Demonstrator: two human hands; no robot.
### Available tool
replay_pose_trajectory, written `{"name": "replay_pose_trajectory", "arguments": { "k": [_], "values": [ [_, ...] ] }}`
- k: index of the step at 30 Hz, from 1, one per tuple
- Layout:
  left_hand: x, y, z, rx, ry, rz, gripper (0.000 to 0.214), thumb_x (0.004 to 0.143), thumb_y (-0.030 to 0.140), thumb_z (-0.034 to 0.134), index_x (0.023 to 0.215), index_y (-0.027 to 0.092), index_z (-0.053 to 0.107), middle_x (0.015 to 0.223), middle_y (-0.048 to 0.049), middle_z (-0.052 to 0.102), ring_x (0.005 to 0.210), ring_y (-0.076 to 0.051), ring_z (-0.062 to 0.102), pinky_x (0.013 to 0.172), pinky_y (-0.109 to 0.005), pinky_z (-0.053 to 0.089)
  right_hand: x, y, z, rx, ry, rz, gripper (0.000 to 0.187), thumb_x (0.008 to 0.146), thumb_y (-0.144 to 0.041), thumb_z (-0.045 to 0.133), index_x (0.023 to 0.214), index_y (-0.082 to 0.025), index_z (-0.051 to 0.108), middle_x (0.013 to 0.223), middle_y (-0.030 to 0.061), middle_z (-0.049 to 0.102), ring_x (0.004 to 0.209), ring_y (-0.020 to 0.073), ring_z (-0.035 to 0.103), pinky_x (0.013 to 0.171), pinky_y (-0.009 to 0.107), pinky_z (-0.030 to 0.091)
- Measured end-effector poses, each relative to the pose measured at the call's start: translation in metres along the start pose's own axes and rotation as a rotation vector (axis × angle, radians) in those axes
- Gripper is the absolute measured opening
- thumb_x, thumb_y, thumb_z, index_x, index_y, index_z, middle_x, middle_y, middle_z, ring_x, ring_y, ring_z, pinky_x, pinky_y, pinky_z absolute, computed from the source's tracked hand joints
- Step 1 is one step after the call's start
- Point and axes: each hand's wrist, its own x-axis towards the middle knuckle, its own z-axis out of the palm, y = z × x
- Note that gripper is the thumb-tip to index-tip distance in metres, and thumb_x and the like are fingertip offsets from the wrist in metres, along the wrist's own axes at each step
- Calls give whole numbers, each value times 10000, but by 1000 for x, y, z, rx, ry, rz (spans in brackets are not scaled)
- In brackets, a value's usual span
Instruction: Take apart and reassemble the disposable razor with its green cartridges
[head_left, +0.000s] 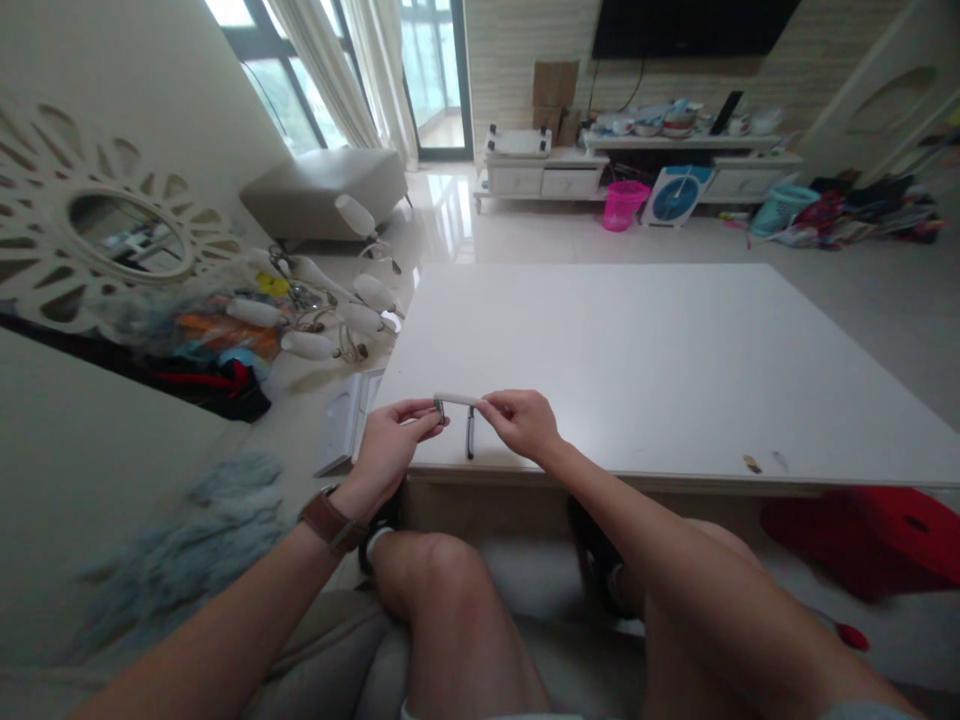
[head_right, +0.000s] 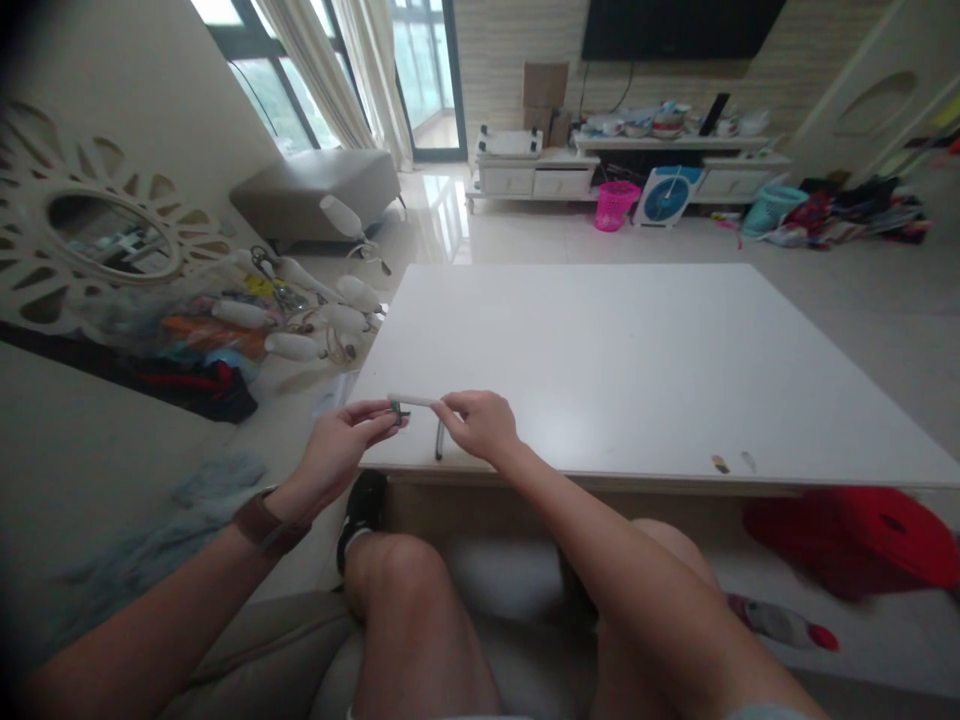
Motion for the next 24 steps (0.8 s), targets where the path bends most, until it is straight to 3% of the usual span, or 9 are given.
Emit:
{"name": "replay_pose_trajectory", "arguments": {
  "k": [10,24],
  "values": [
    [-1,0,1,-7,27,23,350,606,238,844,890,83,712,798,-92,754,771,-205,739,840,-357,590,-4,1,8,-17,-33,11,441,993,-478,464,722,-210,688,637,-9,624,580,108,490,583,265,250],
    [-1,-1,1,-22,28,-38,279,631,212,808,865,96,711,780,-88,750,749,-178,724,729,-281,557,-4,1,6,-15,-38,-26,426,1001,-455,456,718,-213,663,644,-10,609,584,109,477,592,261,260]
  ]
}}
